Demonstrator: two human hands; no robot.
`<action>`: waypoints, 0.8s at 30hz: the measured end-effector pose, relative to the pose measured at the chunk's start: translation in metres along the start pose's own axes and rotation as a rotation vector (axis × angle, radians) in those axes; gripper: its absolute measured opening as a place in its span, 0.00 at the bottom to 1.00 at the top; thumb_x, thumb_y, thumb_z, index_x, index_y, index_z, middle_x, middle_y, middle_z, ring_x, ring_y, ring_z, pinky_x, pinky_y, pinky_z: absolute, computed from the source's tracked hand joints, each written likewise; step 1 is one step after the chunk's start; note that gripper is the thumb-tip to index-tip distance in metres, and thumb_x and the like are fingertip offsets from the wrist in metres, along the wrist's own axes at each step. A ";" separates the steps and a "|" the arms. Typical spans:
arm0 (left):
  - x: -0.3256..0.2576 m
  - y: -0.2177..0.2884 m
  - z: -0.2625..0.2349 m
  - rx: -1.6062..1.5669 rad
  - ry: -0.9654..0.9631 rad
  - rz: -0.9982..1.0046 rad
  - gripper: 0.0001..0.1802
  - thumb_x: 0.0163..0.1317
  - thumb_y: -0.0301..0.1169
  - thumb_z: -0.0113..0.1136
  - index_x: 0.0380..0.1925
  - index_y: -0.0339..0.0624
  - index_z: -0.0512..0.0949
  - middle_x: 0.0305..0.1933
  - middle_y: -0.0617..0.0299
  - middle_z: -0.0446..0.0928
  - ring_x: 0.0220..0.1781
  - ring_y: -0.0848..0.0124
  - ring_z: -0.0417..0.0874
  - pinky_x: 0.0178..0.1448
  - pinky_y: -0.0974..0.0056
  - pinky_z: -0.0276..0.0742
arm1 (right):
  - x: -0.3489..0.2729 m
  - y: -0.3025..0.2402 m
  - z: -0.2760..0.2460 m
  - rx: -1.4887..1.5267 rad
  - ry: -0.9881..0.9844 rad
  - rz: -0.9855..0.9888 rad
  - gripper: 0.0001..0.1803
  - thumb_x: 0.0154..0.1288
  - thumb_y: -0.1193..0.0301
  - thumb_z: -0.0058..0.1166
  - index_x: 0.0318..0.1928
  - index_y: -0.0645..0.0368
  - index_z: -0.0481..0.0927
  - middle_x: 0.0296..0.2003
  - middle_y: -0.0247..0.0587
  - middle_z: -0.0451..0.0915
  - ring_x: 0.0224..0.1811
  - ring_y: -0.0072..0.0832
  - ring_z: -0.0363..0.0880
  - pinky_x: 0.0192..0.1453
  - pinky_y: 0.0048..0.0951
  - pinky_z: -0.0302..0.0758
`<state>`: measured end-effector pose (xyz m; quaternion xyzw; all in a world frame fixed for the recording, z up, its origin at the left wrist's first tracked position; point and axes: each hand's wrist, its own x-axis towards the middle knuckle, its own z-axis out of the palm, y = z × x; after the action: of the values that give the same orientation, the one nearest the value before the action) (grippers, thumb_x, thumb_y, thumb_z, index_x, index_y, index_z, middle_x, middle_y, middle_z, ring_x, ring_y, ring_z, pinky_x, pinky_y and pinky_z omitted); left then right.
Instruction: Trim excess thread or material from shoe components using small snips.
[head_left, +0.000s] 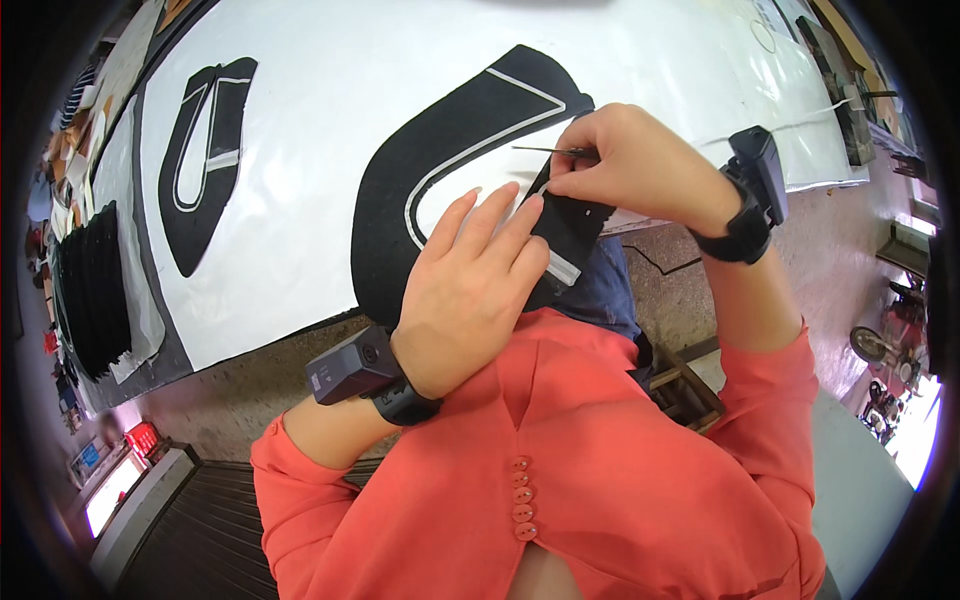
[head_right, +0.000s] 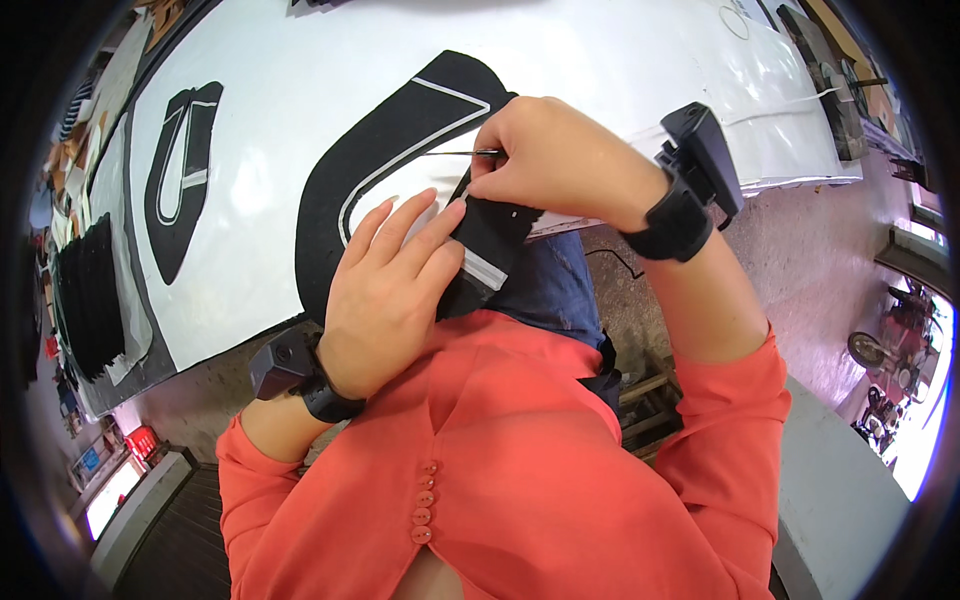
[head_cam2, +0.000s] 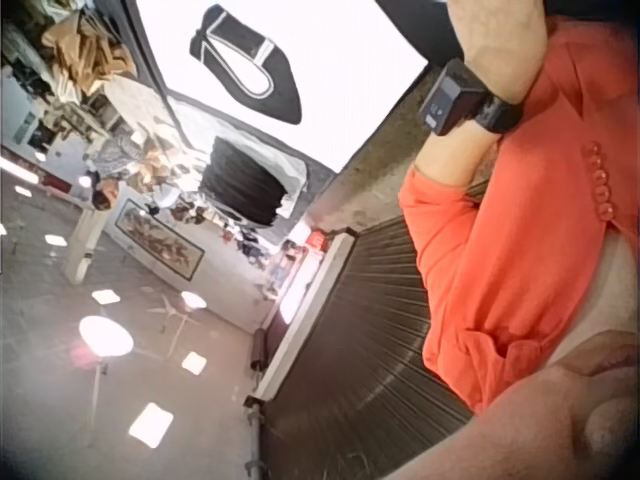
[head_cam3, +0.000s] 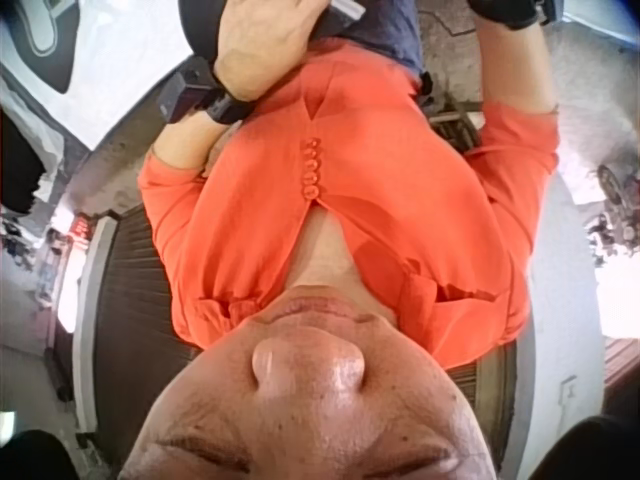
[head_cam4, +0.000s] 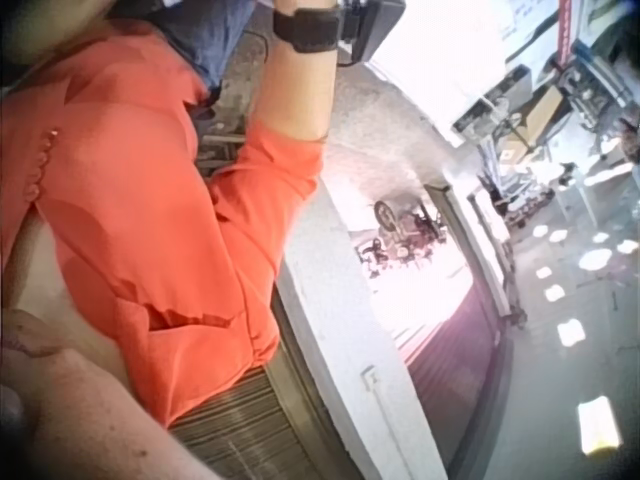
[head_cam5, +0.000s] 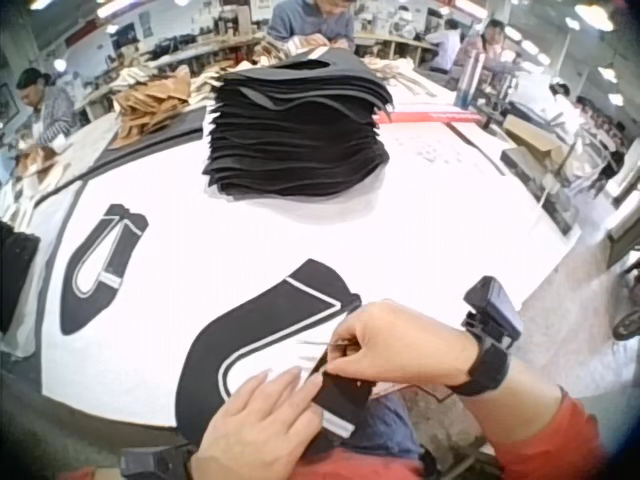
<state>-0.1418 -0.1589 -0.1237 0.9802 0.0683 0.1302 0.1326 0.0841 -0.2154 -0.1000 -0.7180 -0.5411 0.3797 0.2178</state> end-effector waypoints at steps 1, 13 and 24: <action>0.000 -0.001 0.000 -0.014 -0.007 0.004 0.09 0.59 0.28 0.57 0.39 0.39 0.78 0.60 0.51 0.78 0.68 0.54 0.74 0.74 0.48 0.67 | 0.002 0.002 -0.006 -0.023 -0.032 -0.063 0.12 0.52 0.67 0.62 0.29 0.67 0.84 0.23 0.51 0.82 0.27 0.39 0.83 0.36 0.34 0.78; 0.012 -0.003 0.000 -0.056 0.039 0.025 0.09 0.54 0.26 0.58 0.36 0.37 0.78 0.54 0.50 0.80 0.61 0.54 0.77 0.71 0.50 0.70 | 0.011 0.005 -0.016 -0.047 0.065 0.032 0.13 0.53 0.66 0.61 0.29 0.67 0.85 0.21 0.47 0.80 0.23 0.34 0.78 0.34 0.31 0.75; 0.028 -0.005 0.006 -0.071 0.074 0.004 0.14 0.50 0.22 0.63 0.40 0.38 0.79 0.56 0.56 0.80 0.64 0.53 0.76 0.68 0.48 0.71 | 0.015 0.016 -0.011 -0.089 0.074 -0.006 0.15 0.49 0.65 0.62 0.29 0.67 0.84 0.21 0.52 0.80 0.23 0.38 0.79 0.34 0.34 0.77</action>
<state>-0.1135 -0.1511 -0.1244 0.9695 0.0665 0.1692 0.1646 0.1044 -0.2051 -0.1099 -0.7388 -0.5513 0.3280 0.2066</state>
